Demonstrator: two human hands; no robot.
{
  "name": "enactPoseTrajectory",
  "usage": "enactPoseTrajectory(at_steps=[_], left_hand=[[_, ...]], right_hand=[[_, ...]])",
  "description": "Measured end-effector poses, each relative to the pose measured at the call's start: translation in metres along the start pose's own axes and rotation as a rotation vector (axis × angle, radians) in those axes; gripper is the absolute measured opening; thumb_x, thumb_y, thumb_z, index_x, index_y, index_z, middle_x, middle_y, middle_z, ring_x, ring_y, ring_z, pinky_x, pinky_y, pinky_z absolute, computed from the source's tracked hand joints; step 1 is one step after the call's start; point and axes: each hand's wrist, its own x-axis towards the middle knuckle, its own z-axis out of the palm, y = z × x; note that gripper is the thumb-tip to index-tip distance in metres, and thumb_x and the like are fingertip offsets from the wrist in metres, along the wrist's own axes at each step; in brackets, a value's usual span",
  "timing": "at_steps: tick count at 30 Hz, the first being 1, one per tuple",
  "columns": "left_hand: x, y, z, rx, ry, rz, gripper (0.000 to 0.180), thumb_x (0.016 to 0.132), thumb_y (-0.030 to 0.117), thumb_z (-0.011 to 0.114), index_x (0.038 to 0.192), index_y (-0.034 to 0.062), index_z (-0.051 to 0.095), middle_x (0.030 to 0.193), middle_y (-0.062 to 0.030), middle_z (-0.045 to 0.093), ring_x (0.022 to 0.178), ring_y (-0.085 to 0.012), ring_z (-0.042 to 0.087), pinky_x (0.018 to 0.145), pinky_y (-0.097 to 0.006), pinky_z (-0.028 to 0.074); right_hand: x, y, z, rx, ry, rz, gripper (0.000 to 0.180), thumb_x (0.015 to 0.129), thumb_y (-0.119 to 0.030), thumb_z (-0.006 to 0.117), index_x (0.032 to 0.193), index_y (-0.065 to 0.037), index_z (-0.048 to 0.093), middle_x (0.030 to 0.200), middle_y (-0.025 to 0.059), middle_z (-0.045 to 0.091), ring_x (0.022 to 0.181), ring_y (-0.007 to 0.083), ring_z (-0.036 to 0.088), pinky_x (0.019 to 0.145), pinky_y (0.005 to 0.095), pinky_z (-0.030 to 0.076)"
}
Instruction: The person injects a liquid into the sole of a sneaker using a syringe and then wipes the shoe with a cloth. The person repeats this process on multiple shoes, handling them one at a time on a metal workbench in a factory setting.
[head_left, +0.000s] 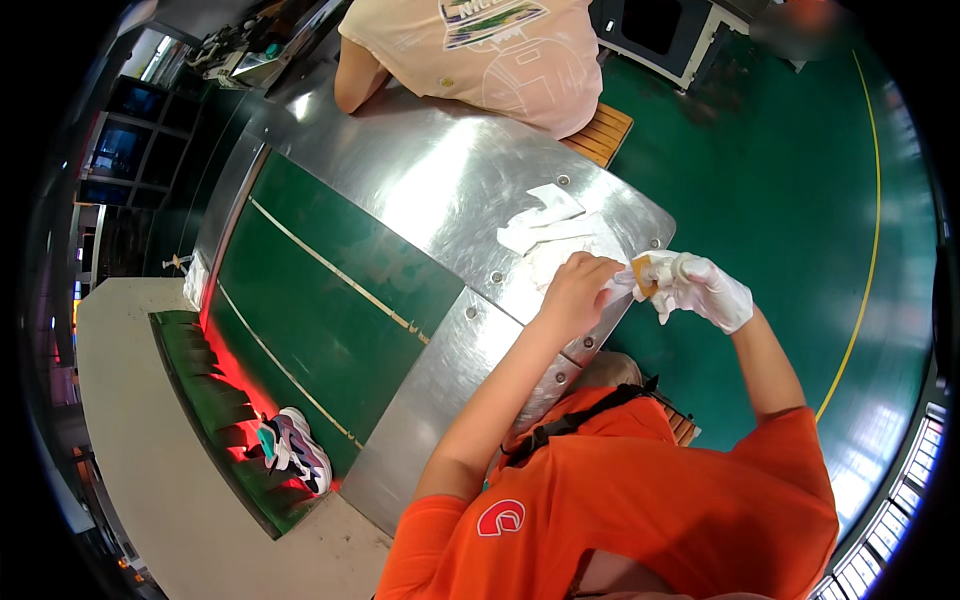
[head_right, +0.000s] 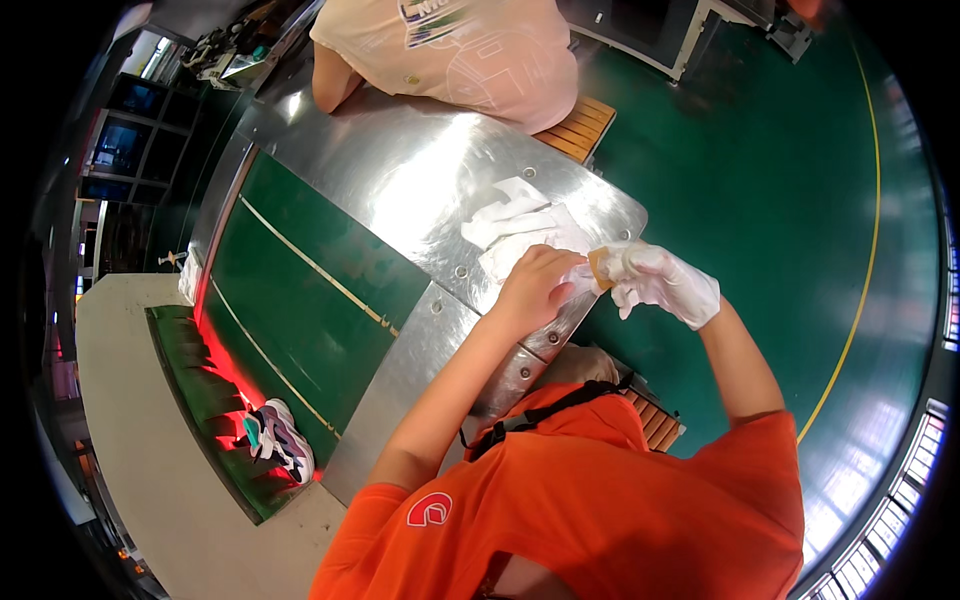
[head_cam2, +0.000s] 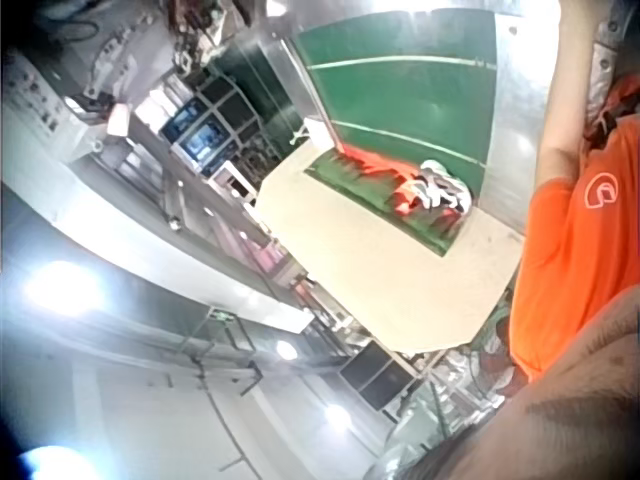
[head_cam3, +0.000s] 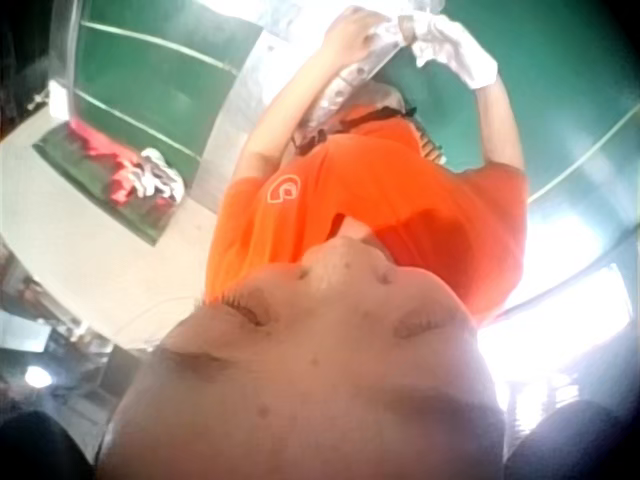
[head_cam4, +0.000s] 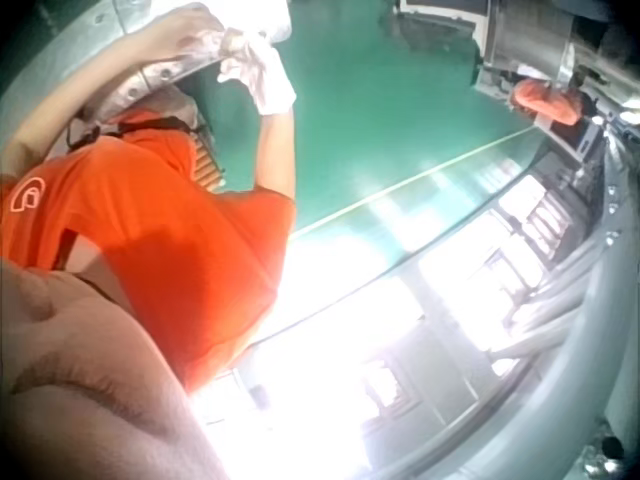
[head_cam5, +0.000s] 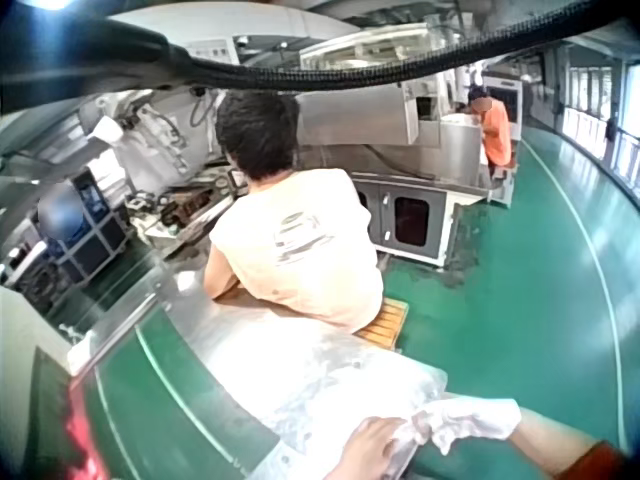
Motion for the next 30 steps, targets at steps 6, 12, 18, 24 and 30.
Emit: enactPoseTrajectory(at_steps=[6, 12, 18, 24, 30], left_hand=[[0.010, -0.009, 0.016, 0.066, -0.021, -0.027, 0.026, 0.072, 0.005, 0.067, 0.098, 0.0067, 0.063, 0.091, -0.0094, 0.064, 0.088, -0.0304, 0.058, 0.077, -0.038, 0.049], [0.005, -0.011, 0.025, 0.054, 0.064, -0.106, 0.012, 0.073, 0.004, 0.063, 0.085, 0.0044, 0.064, 0.082, -0.0115, 0.064, 0.082, -0.0305, 0.061, 0.070, -0.040, 0.051], [-0.003, -0.017, 0.034, 0.069, 0.130, -0.141, 0.014, 0.073, 0.005, 0.063, 0.087, 0.0029, 0.065, 0.087, -0.0142, 0.065, 0.085, -0.0325, 0.063, 0.073, -0.041, 0.052], [-0.003, -0.005, 0.014, -0.023, 0.057, -0.164, 0.038, 0.076, 0.006, 0.066, 0.114, 0.0043, 0.060, 0.105, -0.0172, 0.063, 0.099, -0.0343, 0.060, 0.084, -0.040, 0.050], [-0.034, 0.037, -0.035, -0.106, 0.243, -0.269, 0.042, 0.085, 0.009, 0.064, 0.124, -0.0003, 0.052, 0.111, -0.0200, 0.061, 0.099, -0.0341, 0.060, 0.084, -0.037, 0.049]], right_hand=[[0.014, -0.022, 0.004, -0.062, -0.032, 0.095, 0.039, 0.090, -0.042, 0.051, 0.101, -0.005, 0.060, 0.091, 0.0092, 0.062, 0.068, 0.0140, 0.055, 0.065, 0.0316, 0.052], [0.027, -0.029, 0.008, -0.142, -0.028, 0.187, 0.039, 0.091, -0.044, 0.051, 0.099, -0.006, 0.058, 0.094, 0.0090, 0.061, 0.069, 0.0131, 0.052, 0.064, 0.0285, 0.051], [0.035, -0.030, 0.012, -0.252, -0.074, 0.263, 0.042, 0.090, -0.045, 0.052, 0.104, -0.006, 0.056, 0.095, 0.0087, 0.061, 0.071, 0.0129, 0.053, 0.063, 0.0262, 0.049], [0.005, -0.065, 0.020, -0.730, 0.195, 0.107, 0.061, 0.091, -0.046, 0.056, 0.127, 0.002, 0.049, 0.110, 0.0143, 0.063, 0.088, 0.0173, 0.062, 0.079, 0.0296, 0.051], [-0.048, -0.053, 0.068, -0.430, 0.473, -0.266, 0.053, 0.090, -0.044, 0.059, 0.114, 0.003, 0.059, 0.105, 0.0138, 0.064, 0.092, 0.0197, 0.064, 0.079, 0.0302, 0.052]])
